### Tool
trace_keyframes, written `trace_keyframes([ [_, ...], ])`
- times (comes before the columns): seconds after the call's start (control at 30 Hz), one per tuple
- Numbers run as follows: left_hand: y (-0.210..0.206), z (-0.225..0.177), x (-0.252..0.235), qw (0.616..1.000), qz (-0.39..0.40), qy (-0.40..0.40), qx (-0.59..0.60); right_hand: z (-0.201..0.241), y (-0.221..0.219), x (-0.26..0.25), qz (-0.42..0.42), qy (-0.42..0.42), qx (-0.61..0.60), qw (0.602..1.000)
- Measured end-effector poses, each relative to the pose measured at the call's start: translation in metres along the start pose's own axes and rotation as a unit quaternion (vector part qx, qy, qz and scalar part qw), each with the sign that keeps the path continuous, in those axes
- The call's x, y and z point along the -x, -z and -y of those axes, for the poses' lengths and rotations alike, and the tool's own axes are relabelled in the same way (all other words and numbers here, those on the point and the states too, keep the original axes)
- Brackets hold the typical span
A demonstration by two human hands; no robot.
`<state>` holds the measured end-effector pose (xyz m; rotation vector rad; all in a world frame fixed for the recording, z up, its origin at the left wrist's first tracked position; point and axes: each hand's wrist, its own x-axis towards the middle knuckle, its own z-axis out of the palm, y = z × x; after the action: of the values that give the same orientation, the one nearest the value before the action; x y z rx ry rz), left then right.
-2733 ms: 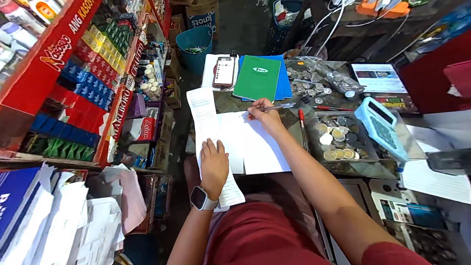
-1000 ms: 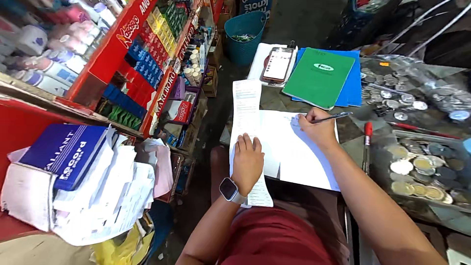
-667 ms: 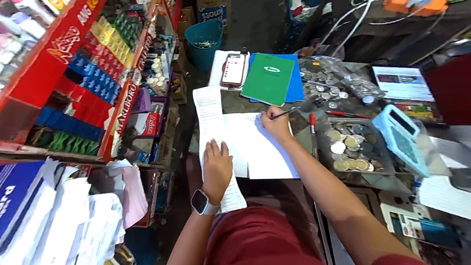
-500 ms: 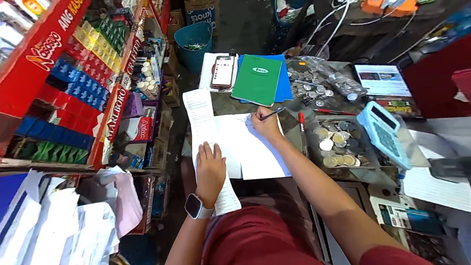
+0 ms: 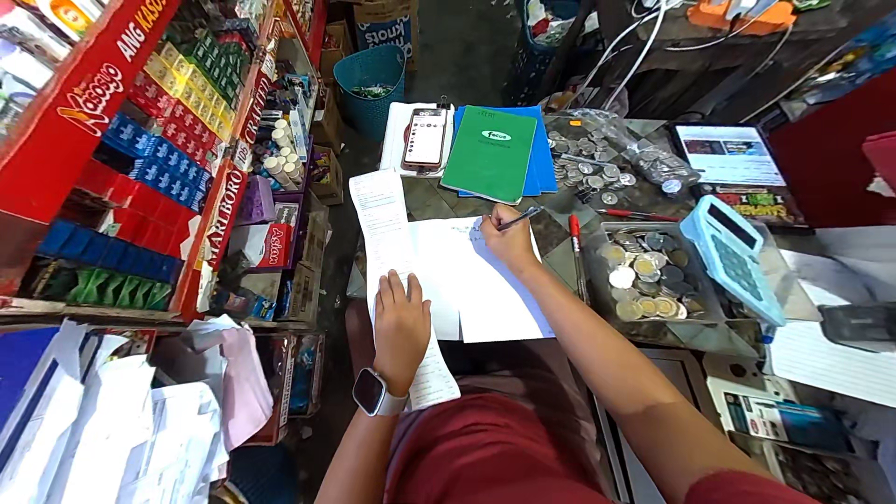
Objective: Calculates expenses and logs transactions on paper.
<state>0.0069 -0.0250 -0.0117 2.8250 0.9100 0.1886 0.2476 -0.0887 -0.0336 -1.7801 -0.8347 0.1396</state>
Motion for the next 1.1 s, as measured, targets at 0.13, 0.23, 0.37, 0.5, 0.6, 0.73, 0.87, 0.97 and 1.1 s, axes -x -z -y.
trace_keyframes([
  [0.13, 0.0, 0.0, -0.001, 1.0, 0.005, 0.002, -0.006, 0.0, 0.0, -0.001, -0.002, -0.005, 0.002, 1.0],
  [0.23, 0.002, 0.0, -0.001, 1.0, 0.016, 0.003, -0.006, 0.002, 0.0, -0.004, -0.006, 0.007, 0.01, 1.0],
  [0.37, 0.004, 0.0, -0.001, 0.999, 0.03, 0.007, -0.011, 0.003, 0.0, -0.002, -0.009, 0.013, 0.01, 1.0],
  [0.5, 0.004, 0.001, 0.0, 1.0, 0.024, 0.005, -0.007, 0.007, 0.0, 0.0, -0.006, 0.004, 0.027, 1.0],
  [0.6, 0.008, -0.002, -0.002, 0.999, 0.048, 0.013, -0.001, 0.005, 0.002, -0.001, 0.001, -0.004, 0.036, 0.999],
  [0.73, 0.012, -0.007, -0.006, 0.995, 0.09, 0.03, 0.013, -0.004, 0.007, -0.003, 0.015, 0.01, 0.058, 0.998],
  [0.87, 0.015, -0.012, -0.009, 0.992, 0.118, 0.037, 0.011, -0.004, 0.009, -0.005, -0.009, -0.003, 0.056, 0.998],
  [0.97, 0.016, -0.014, -0.011, 0.991, 0.126, 0.04, 0.019, -0.003, 0.01, -0.006, -0.006, -0.005, 0.063, 0.998],
  [1.1, 0.015, -0.013, -0.009, 0.993, 0.109, 0.038, 0.015, 0.0, 0.018, -0.007, 0.029, -0.024, 0.053, 0.998],
])
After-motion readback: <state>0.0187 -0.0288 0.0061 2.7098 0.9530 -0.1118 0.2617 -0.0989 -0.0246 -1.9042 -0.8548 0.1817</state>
